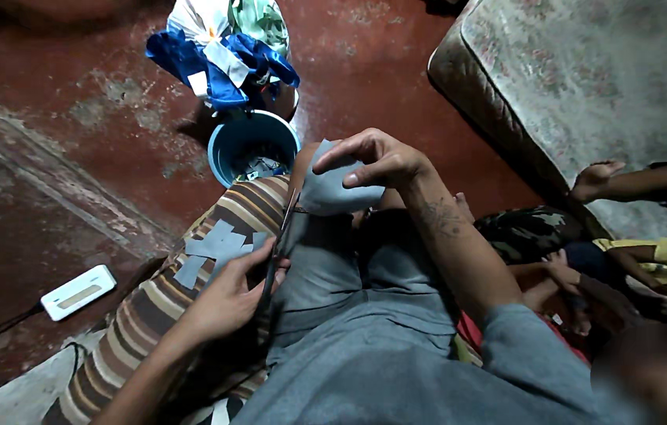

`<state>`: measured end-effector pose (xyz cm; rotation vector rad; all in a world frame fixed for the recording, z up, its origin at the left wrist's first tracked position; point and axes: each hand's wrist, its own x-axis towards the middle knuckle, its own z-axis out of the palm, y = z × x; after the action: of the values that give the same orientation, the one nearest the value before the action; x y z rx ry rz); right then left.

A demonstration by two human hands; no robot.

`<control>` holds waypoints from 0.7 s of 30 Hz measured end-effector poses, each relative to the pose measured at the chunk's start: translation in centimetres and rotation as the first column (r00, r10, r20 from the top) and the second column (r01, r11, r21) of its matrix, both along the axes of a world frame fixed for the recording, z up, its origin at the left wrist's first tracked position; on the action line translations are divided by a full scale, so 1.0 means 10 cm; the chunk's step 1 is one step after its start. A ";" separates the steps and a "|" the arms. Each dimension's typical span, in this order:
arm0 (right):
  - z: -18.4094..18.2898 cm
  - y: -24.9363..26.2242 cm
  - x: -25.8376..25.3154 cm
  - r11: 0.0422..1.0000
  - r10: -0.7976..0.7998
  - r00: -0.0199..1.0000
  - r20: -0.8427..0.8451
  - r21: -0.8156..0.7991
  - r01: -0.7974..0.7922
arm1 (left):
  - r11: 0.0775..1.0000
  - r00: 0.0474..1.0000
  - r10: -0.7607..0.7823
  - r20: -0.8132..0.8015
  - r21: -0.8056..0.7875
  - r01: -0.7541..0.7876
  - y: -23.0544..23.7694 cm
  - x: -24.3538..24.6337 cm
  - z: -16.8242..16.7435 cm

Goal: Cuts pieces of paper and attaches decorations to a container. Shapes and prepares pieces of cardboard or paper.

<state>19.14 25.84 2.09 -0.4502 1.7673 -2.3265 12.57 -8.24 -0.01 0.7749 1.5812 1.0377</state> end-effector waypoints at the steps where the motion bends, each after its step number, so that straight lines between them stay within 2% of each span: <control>1: 0.00 0.00 -0.01 1.000 0.001 1.000 0.009 0.007 -0.001 | 1.000 1.000 -0.007 -0.001 0.021 0.007 0.00 0.01 0.01; 6: -0.15 0.03 -0.03 0.996 -0.044 0.994 0.098 0.087 0.035 | 0.998 1.000 -0.016 0.007 0.067 0.015 0.03 0.07 0.03; 12: -0.26 0.02 -0.01 0.997 -0.056 0.990 0.130 0.066 0.047 | 0.999 0.998 -0.037 -0.057 -0.010 0.037 0.08 0.04 -0.03; 21: -0.28 -0.03 -0.03 0.999 -0.046 0.991 0.130 0.031 0.042 | 0.998 0.990 -0.061 -0.126 -0.021 0.059 0.13 -0.02 -0.07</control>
<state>18.81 25.56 -0.70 -0.2509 1.7637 -2.2996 12.42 -6.91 -0.73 0.8862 1.6621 0.9462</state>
